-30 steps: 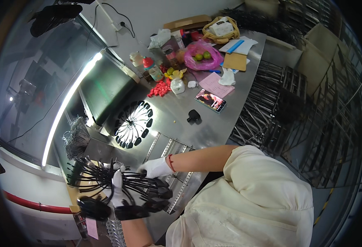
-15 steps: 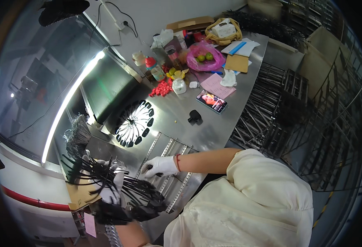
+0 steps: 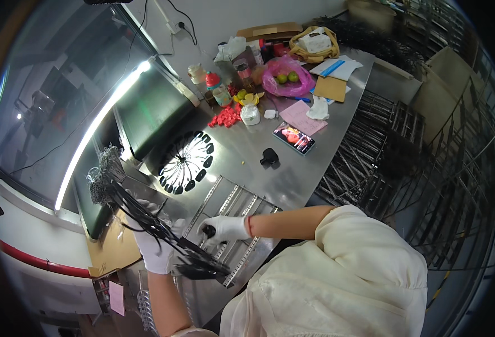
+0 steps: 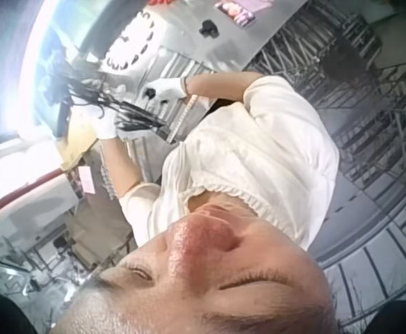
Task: The person assembles black plastic hanger components onto metal racks. They repeatedly pick up hanger parts, attach them to the rack slots, and place completed racks aside. The process is repeated multiple times with consistent hand movements.
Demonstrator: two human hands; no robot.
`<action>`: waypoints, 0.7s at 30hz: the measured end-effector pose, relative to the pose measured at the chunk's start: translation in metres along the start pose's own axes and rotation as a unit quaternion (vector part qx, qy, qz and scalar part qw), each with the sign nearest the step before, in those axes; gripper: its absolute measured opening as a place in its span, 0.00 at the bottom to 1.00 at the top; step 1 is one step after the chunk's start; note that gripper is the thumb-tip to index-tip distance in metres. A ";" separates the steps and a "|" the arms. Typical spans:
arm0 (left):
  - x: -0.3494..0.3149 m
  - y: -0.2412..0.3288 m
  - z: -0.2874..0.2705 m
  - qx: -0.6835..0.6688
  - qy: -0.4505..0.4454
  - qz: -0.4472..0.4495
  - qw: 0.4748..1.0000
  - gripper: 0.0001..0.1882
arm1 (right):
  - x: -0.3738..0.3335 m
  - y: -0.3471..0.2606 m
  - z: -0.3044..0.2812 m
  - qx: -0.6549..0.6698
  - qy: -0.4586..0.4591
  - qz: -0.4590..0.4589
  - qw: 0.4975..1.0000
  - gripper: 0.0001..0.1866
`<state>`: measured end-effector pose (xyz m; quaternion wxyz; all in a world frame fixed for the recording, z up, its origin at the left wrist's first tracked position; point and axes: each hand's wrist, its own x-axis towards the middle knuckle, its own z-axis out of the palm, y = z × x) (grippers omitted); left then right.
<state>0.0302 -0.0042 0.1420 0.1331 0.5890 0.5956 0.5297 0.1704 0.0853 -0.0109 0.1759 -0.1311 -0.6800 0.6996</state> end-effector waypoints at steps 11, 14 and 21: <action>0.018 0.001 0.028 0.215 -0.041 0.083 0.972 0.64 | -0.017 0.001 0.007 0.513 -0.058 0.207 0.831 0.14; 0.019 0.004 0.014 0.184 -0.038 0.117 0.975 0.59 | -0.033 -0.002 -0.012 0.524 -0.138 0.207 0.815 0.15; 0.005 0.021 0.023 0.296 -0.041 0.269 0.916 0.48 | -0.031 -0.046 -0.007 0.250 -0.146 0.202 0.935 0.17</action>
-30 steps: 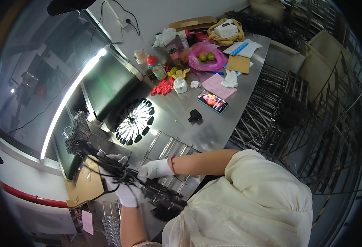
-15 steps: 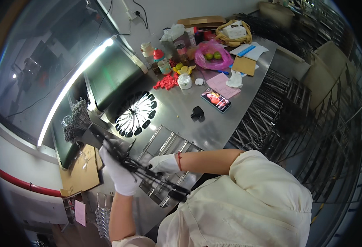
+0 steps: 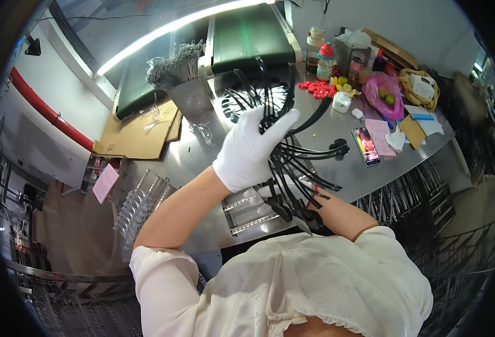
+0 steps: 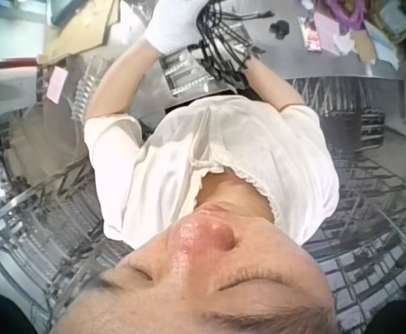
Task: The person assembles black plastic hanger components onto metal racks. They repeatedly pick up hanger parts, attach them to the rack slots, and place completed racks aside. The process is repeated multiple times with consistent hand movements.
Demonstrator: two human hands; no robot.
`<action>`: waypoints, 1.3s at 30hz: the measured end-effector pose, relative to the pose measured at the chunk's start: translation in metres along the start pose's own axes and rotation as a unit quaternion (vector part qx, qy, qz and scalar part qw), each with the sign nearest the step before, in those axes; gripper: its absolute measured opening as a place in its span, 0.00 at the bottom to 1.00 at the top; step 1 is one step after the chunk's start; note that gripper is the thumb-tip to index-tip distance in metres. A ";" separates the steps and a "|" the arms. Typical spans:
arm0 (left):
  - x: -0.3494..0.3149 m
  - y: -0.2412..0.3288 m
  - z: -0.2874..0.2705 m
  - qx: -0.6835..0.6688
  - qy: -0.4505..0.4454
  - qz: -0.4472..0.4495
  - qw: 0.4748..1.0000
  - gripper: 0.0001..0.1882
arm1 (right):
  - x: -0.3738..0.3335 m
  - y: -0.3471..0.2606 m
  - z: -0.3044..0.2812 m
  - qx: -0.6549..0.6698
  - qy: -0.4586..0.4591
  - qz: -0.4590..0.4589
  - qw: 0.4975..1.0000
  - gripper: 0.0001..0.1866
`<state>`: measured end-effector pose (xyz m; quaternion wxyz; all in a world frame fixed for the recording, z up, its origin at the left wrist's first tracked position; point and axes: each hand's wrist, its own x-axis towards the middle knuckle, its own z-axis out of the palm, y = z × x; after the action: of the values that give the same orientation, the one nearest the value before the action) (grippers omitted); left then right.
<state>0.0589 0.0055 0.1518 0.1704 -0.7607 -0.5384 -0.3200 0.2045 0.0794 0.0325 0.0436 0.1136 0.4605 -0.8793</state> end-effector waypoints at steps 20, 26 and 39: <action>-0.003 -0.017 0.001 -0.097 -0.226 -0.131 0.960 0.51 | 0.012 0.072 -0.013 -0.121 0.041 -0.157 0.979 0.13; 0.004 -0.022 -0.026 0.062 -0.131 0.069 0.987 0.41 | -0.006 0.076 -0.055 0.228 -0.181 -0.041 0.956 0.28; 0.000 -0.041 0.022 0.019 -0.291 -0.190 0.938 0.38 | -0.021 0.067 -0.013 -0.330 0.140 -0.306 0.882 0.32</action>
<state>0.0275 0.0333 0.1317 -0.0434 -0.7011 -0.7046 -0.1010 0.2390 0.0514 -0.0234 -0.2581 0.0684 0.7369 -0.6211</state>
